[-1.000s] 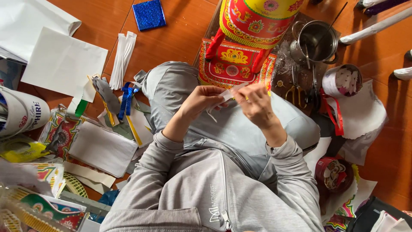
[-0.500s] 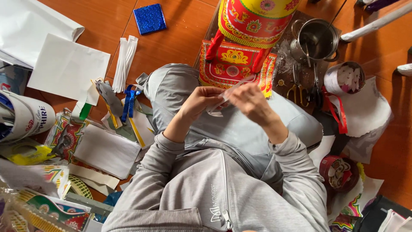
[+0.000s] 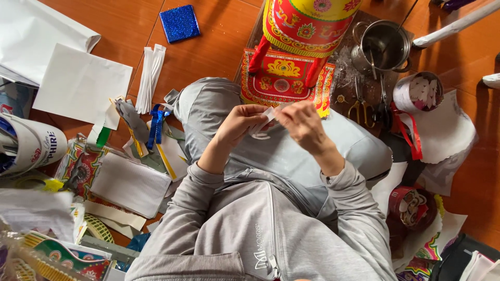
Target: Assemble and decorate paper-based ceremonial or votive objects using glue and scissors.
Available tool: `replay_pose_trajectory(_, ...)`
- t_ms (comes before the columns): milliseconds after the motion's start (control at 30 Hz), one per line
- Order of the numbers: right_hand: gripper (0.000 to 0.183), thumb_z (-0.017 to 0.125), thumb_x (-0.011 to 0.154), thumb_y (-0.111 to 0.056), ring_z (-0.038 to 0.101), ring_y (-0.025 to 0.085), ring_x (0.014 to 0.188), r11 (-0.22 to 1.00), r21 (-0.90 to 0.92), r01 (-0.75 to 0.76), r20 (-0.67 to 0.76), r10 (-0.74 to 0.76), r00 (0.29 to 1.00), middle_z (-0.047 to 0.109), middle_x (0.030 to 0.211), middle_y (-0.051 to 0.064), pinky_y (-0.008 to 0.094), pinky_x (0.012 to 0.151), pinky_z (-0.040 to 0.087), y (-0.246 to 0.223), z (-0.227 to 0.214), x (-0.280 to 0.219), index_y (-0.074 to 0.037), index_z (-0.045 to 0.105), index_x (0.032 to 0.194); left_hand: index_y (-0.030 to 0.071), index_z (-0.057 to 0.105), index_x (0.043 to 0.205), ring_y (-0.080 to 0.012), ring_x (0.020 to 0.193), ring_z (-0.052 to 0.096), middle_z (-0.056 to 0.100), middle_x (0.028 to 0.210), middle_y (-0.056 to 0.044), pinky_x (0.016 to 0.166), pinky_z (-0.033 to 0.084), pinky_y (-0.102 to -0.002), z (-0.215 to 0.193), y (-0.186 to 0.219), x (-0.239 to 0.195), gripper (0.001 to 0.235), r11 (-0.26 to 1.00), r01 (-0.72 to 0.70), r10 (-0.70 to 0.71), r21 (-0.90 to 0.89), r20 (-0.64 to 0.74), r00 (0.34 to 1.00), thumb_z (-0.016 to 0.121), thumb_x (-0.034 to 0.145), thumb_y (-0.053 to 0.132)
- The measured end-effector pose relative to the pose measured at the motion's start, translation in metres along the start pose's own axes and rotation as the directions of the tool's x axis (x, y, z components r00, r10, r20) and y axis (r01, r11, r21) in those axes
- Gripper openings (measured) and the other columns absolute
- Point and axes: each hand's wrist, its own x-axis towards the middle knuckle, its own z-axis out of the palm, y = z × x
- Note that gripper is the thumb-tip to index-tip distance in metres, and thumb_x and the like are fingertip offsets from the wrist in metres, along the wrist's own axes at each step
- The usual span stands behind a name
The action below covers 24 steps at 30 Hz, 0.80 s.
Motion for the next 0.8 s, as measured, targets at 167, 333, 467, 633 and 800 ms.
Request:
replay_pose_trajectory(167, 0.03, 0.074, 0.094, -0.006, 0.057, 0.02, 0.104, 1.0, 0.009, -0.015, 0.003, 0.015, 1.0, 0.062, 0.107, 0.002, 0.037, 0.092, 0.047, 0.0, 0.01, -0.008, -0.008, 0.076, 0.123, -0.008, 0.067, 0.122, -0.0199, 0.092, 0.075, 0.074, 0.107, -0.014, 0.084, 0.062, -0.032, 0.003, 0.007, -0.003, 0.028, 0.999, -0.004, 0.001, -0.053, -0.072, 0.997, 0.067, 0.097, 0.005)
replay_pose_trajectory(333, 0.03, 0.073, 0.091, -0.007, 0.058, 0.023, 0.104, 0.998, 0.056, -0.034, -0.014, 0.035, 0.999, 0.062, 0.107, 0.004, 0.039, 0.09, 0.046, -0.007, 0.003, 0.004, -0.006, 0.074, 0.121, -0.008, 0.068, 0.121, -0.019, 0.09, 0.074, 0.074, 0.104, -0.013, 0.082, 0.062, -0.032, 0.004, 0.0, -0.003, 0.028, 0.999, -0.008, 0.006, -0.039, -0.053, 0.999, 0.067, 0.097, 0.006)
replay_pose_trajectory(467, 0.037, 0.071, 0.083, -0.005, 0.061, 0.025, 0.108, 0.999, 0.017, -0.048, 0.056, 0.047, 0.997, 0.063, 0.11, 0.005, 0.041, 0.096, 0.048, 0.002, 0.003, 0.008, -0.004, 0.073, 0.12, -0.007, 0.072, 0.121, -0.0147, 0.085, 0.07, 0.075, 0.098, -0.01, 0.076, 0.058, -0.029, 0.001, 0.001, -0.002, 0.026, 0.996, -0.029, 0.029, 0.082, 0.003, 1.0, 0.068, 0.099, 0.006)
replay_pose_trajectory(633, 0.033, 0.072, 0.083, -0.005, 0.06, 0.026, 0.105, 0.997, 0.062, -0.041, 0.018, 0.04, 0.999, 0.064, 0.109, 0.005, 0.041, 0.093, 0.046, -0.002, 0.002, 0.009, -0.006, 0.074, 0.116, -0.007, 0.072, 0.12, -0.0139, 0.087, 0.071, 0.076, 0.1, -0.009, 0.08, 0.057, -0.028, -0.01, -0.01, 0.008, 0.026, 0.989, -0.041, 0.04, 0.142, 0.012, 0.999, 0.069, 0.097, 0.006)
replay_pose_trajectory(800, 0.04, 0.066, 0.075, 0.001, 0.063, 0.028, 0.105, 0.996, -0.019, -0.083, 0.03, 0.083, 0.996, 0.067, 0.109, 0.007, 0.043, 0.094, 0.048, 0.014, 0.01, -0.012, -0.005, 0.075, 0.114, -0.007, 0.072, 0.12, -0.0156, 0.088, 0.071, 0.075, 0.101, -0.011, 0.08, 0.057, -0.029, -0.007, -0.003, 0.011, 0.026, 0.991, -0.014, 0.011, 0.136, 0.027, 1.0, 0.069, 0.097, 0.005)
